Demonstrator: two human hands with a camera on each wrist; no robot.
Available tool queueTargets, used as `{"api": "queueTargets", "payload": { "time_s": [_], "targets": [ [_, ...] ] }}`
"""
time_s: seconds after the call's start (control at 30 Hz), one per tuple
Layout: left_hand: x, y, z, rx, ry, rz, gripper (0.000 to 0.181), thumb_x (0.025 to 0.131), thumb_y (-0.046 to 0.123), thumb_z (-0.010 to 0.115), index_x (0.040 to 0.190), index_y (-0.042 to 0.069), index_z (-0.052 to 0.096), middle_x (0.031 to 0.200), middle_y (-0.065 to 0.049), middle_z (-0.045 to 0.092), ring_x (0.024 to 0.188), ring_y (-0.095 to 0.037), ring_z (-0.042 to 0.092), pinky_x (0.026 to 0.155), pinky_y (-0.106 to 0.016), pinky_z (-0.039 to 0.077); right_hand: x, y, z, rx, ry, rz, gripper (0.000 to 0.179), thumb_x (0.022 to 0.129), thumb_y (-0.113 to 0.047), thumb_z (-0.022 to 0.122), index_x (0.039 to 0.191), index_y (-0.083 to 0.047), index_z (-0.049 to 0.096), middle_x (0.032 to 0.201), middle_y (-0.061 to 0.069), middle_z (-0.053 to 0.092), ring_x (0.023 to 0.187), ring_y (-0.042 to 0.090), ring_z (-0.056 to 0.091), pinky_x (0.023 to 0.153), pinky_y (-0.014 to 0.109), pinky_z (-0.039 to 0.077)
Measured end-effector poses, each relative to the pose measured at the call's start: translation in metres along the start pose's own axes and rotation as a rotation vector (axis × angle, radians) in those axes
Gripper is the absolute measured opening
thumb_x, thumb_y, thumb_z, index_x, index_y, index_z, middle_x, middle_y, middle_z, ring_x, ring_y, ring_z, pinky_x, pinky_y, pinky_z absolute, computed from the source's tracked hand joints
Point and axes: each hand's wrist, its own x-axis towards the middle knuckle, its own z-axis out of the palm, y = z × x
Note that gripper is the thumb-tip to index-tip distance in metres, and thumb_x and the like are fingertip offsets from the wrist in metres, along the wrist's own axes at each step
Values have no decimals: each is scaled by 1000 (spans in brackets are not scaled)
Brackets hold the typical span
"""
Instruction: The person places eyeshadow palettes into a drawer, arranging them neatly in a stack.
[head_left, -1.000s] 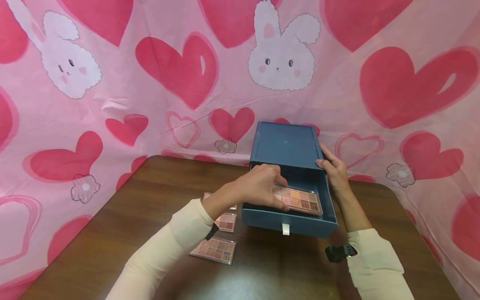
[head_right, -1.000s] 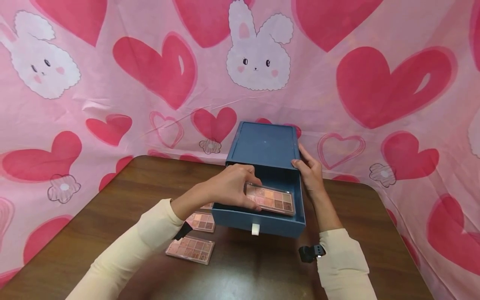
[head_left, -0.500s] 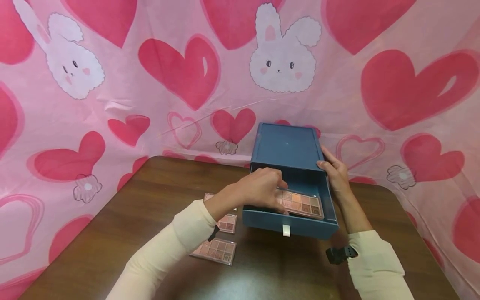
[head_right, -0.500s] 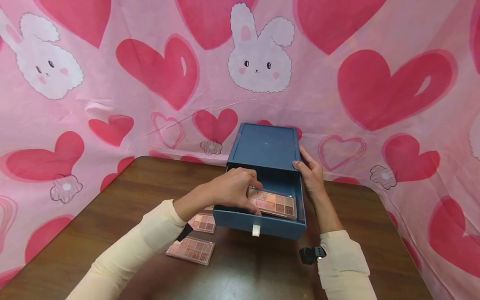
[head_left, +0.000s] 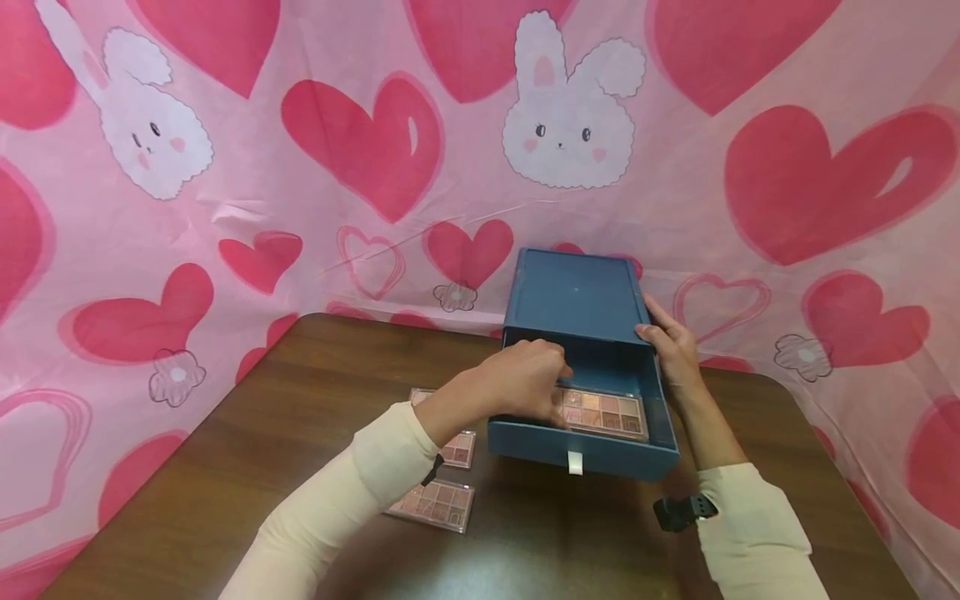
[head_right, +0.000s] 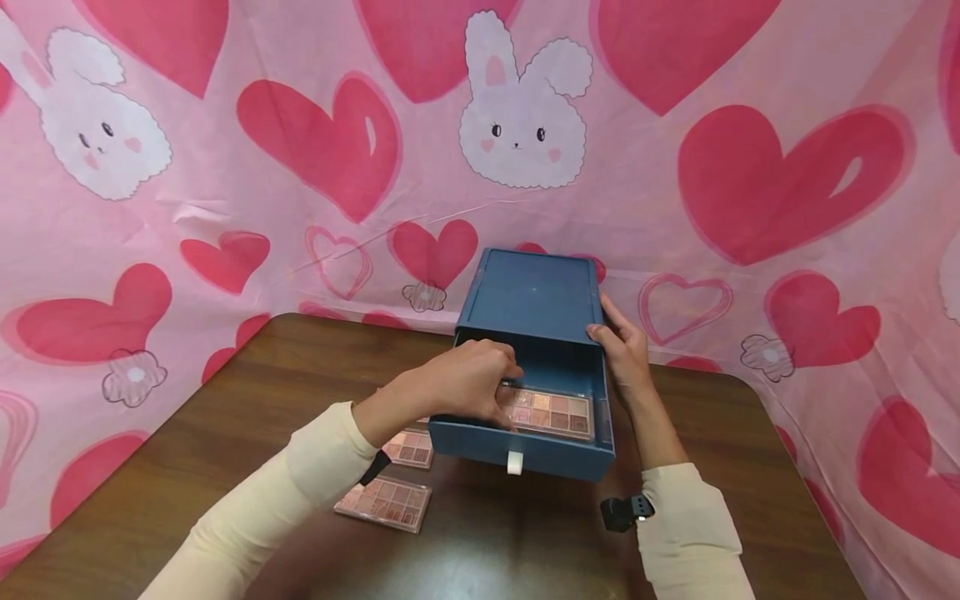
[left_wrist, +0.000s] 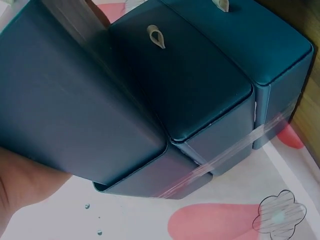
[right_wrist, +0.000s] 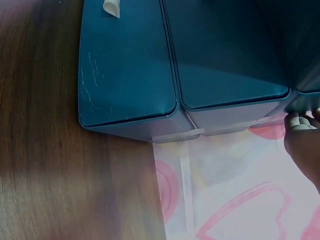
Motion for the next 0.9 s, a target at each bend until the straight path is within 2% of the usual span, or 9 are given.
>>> {"api": "queueTargets", "payload": {
  "time_s": [0.2, 0.4, 0.5, 0.63, 0.8, 0.9],
  "targets": [
    [-8, -2, -3, 107, 47, -20, 55, 77, 54, 84, 120, 20, 77, 124, 6, 75, 107, -13, 71, 84, -29, 60, -1, 1, 0, 16, -14, 5, 61, 96, -6, 50, 155, -2, 36, 107, -24, 69, 87, -4, 66, 77, 13, 56],
    [-20, -12, -5, 92, 109, 36, 60, 75, 57, 84, 123, 20, 76, 120, 5, 77, 113, -17, 70, 102, -36, 53, -2, 0, 1, 2, 0, 10, 61, 96, -7, 51, 155, -3, 38, 107, -25, 69, 87, -5, 66, 78, 12, 56],
    [-29, -17, -11, -13, 124, 31, 61, 76, 54, 84, 125, 19, 74, 125, 3, 75, 118, -18, 67, 103, -38, 53, -3, -1, 1, -15, 0, 21, 61, 96, -8, 51, 155, -4, 38, 107, -27, 68, 89, -6, 65, 79, 11, 55],
    [-43, -26, -18, -200, 158, 17, 60, 76, 47, 87, 125, 16, 74, 127, 0, 74, 120, -19, 64, 100, -38, 55, -3, -1, 3, -4, -9, 19, 61, 96, -7, 51, 156, -3, 37, 108, -26, 67, 91, -6, 65, 81, 11, 55],
    [-58, -42, -19, -364, 255, 49, 54, 76, 38, 89, 122, 14, 75, 123, 0, 74, 116, -18, 66, 101, -38, 55, -2, -1, 2, -19, 11, 6, 60, 96, -7, 51, 155, -2, 38, 110, -26, 66, 92, -7, 63, 82, 10, 54],
    [-66, -53, -16, -440, 305, 59, 51, 76, 34, 90, 120, 14, 76, 120, 0, 75, 115, -17, 66, 101, -40, 55, -2, -1, 1, -25, 14, 19, 60, 96, -7, 51, 155, -4, 38, 120, -21, 64, 93, -7, 63, 83, 10, 53]
  ]
}}
